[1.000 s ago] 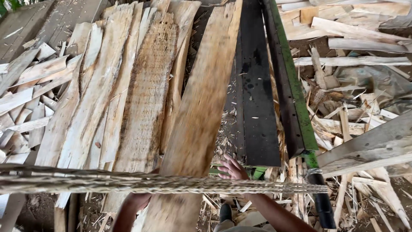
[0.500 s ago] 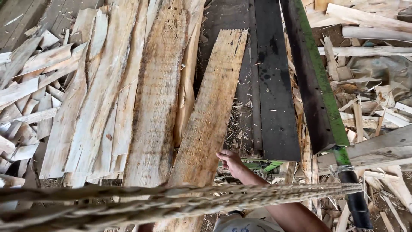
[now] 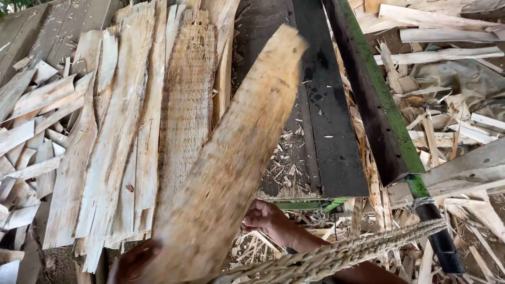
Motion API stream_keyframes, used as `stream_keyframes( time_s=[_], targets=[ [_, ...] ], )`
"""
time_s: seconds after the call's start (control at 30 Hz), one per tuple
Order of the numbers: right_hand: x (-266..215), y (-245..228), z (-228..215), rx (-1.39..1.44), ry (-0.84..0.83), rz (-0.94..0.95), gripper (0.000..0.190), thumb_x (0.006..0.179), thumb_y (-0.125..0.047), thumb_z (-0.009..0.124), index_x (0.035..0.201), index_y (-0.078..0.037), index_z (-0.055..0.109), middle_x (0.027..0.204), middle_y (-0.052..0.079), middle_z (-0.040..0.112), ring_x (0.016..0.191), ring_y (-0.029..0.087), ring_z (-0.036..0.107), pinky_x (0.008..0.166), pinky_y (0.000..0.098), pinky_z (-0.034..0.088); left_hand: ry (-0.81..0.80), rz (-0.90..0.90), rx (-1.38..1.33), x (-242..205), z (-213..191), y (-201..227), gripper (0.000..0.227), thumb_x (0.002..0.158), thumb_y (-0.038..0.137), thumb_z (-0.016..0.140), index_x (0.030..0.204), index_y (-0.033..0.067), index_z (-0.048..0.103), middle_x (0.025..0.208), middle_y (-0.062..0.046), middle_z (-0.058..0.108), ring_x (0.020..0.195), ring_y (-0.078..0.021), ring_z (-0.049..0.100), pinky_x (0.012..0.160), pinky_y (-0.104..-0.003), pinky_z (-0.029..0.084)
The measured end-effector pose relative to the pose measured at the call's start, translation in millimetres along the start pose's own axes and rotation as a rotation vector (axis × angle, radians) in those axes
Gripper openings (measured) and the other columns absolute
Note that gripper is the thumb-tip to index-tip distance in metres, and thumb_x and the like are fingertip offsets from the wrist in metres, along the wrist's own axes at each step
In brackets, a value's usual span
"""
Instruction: Trimming thin strips of wood or bark using a manual guillotine-style lever cutter.
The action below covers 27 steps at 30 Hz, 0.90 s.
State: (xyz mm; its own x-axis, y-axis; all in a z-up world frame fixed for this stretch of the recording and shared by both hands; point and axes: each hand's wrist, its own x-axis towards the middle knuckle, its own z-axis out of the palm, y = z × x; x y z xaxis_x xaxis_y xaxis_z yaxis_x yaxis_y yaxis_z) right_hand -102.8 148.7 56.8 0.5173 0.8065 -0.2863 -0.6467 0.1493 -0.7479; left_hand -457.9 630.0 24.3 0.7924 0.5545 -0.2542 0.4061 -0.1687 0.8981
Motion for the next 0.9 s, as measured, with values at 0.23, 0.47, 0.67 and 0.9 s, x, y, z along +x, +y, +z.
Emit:
stream_keyframes(
  time_s=[0.23,0.47,0.67,0.9],
  targets=[
    [32,24,-14,0.363,0.139,-0.015,0.045,0.090,-0.022,0.072,0.128,-0.001,0.059,0.096,0.016,0.074,0.079,0.023,0.070,0.074,0.0409,0.064,0.070,0.024,0.066,44,-1,99,0.047,0.108,0.033,0.022,0.122,0.0019,0.054,0.094,-0.017,0.063,0.061,-0.0150,0.060,0.050,-0.024,0.046],
    [70,46,-41,0.100,0.366,0.270,0.036,0.099,-0.024,0.068,0.126,-0.003,0.061,0.097,0.014,0.072,0.074,0.020,0.069,0.064,0.0344,0.064,0.119,0.039,0.109,60,249,28,0.052,0.110,0.038,0.017,0.124,0.0031,0.053,0.094,-0.016,0.063,0.061,-0.0137,0.058,0.050,-0.024,0.044],
    [15,47,-64,-0.047,0.328,0.261,0.033,0.099,-0.021,0.067,0.122,0.003,0.066,0.096,0.011,0.074,0.075,0.016,0.071,0.064,0.0303,0.065,-0.237,-0.588,-0.916,38,388,96,0.067,0.100,0.049,0.044,0.148,0.0030,0.046,0.150,-0.025,0.053,0.129,-0.0376,0.060,0.105,-0.051,0.052],
    [-67,45,-138,0.058,0.420,0.159,0.037,0.098,-0.027,0.065,0.121,0.002,0.063,0.095,0.011,0.072,0.070,0.017,0.068,0.064,0.0326,0.061,0.201,-0.366,-1.302,105,415,48,0.070,0.098,0.042,0.067,0.147,-0.0035,0.047,0.137,-0.018,0.061,0.123,-0.0285,0.059,0.110,-0.046,0.047]
  ],
)
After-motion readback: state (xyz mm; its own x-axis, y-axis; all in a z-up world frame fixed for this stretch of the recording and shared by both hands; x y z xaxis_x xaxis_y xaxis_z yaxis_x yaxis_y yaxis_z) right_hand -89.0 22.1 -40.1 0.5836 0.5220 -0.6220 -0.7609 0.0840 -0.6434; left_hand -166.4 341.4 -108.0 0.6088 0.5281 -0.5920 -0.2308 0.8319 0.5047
